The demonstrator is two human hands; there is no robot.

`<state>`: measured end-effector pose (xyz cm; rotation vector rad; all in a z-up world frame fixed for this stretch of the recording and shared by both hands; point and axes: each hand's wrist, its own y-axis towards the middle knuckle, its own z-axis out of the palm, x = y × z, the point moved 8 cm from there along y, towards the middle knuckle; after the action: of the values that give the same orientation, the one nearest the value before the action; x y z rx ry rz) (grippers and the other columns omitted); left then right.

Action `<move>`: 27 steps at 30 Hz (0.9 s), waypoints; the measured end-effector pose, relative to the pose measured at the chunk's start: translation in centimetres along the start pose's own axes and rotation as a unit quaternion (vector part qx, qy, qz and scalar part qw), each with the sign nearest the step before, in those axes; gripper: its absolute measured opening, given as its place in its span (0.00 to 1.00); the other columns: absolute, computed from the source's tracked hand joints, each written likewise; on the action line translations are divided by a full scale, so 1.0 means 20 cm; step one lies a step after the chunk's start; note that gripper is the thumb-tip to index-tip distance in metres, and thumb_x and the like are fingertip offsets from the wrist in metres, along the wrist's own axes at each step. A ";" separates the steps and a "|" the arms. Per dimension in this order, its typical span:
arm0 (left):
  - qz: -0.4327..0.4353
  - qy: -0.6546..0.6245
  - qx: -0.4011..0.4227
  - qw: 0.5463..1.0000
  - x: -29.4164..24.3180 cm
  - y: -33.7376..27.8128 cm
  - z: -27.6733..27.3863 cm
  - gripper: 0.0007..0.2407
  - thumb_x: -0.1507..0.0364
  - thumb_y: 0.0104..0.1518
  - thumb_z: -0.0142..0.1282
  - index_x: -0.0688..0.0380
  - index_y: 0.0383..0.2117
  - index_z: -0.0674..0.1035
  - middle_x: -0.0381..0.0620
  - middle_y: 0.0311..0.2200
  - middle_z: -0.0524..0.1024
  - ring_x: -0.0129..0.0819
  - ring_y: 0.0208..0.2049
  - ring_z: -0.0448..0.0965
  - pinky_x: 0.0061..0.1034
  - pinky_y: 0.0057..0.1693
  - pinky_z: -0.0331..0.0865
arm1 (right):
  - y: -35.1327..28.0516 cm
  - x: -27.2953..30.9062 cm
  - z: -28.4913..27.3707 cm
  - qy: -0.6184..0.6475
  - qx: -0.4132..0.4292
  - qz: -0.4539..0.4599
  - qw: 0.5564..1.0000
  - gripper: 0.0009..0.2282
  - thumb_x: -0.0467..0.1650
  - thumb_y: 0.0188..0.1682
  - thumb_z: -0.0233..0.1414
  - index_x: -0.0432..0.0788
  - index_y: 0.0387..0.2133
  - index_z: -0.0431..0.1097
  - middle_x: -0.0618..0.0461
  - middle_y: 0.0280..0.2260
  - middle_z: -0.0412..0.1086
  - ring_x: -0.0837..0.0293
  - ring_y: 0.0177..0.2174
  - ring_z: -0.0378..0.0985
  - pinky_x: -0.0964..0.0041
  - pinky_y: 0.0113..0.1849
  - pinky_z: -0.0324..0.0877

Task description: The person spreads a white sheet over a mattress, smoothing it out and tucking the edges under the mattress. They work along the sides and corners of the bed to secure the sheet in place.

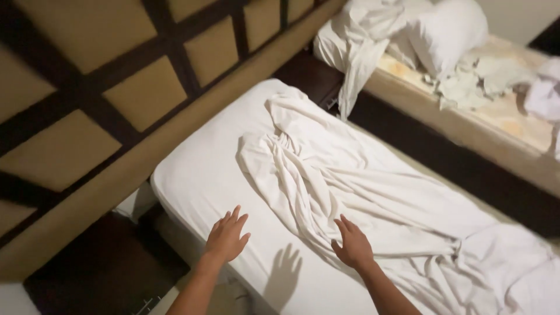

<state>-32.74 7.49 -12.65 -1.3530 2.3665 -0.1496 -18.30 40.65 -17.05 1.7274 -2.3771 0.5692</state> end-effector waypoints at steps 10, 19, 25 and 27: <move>0.059 -0.018 0.062 0.996 0.38 0.67 0.31 0.23 0.62 0.60 0.56 0.49 0.63 0.68 0.49 0.70 0.54 0.52 0.69 0.56 0.43 0.69 0.56 | 0.31 0.09 0.47 0.029 -0.023 0.074 0.997 0.29 0.36 0.44 0.58 0.47 0.61 0.60 0.48 0.67 0.52 0.44 0.63 0.58 0.51 0.60 0.60; 0.156 -0.034 0.066 0.985 0.32 1.05 0.59 0.24 0.67 0.57 0.60 0.55 0.61 0.70 0.52 0.71 0.52 0.53 0.70 0.53 0.44 0.69 0.52 | 0.51 0.21 0.83 -0.003 -0.012 0.121 0.993 0.37 0.38 0.45 0.58 0.44 0.67 0.48 0.45 0.70 0.44 0.42 0.68 0.44 0.48 0.63 0.47; 0.317 -0.042 0.047 0.946 -0.02 1.13 0.75 0.27 0.72 0.51 0.62 0.58 0.60 0.71 0.54 0.70 0.54 0.54 0.71 0.52 0.45 0.72 0.49 | 0.59 0.21 1.02 -0.004 0.018 0.166 0.986 0.44 0.46 0.40 0.61 0.41 0.67 0.45 0.44 0.70 0.40 0.43 0.69 0.39 0.49 0.65 0.44; 0.352 0.007 0.049 0.935 -0.12 1.16 0.88 0.25 0.78 0.52 0.55 0.52 0.60 0.73 0.47 0.71 0.56 0.50 0.71 0.53 0.41 0.72 0.49 | 0.62 0.23 1.02 0.011 0.031 0.198 0.980 0.48 0.47 0.38 0.63 0.42 0.69 0.45 0.46 0.72 0.41 0.44 0.68 0.40 0.47 0.64 0.42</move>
<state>-43.19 23.48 -34.72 -0.3969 2.6512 -0.0646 -29.34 32.04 -36.92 1.2583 -2.7303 0.7147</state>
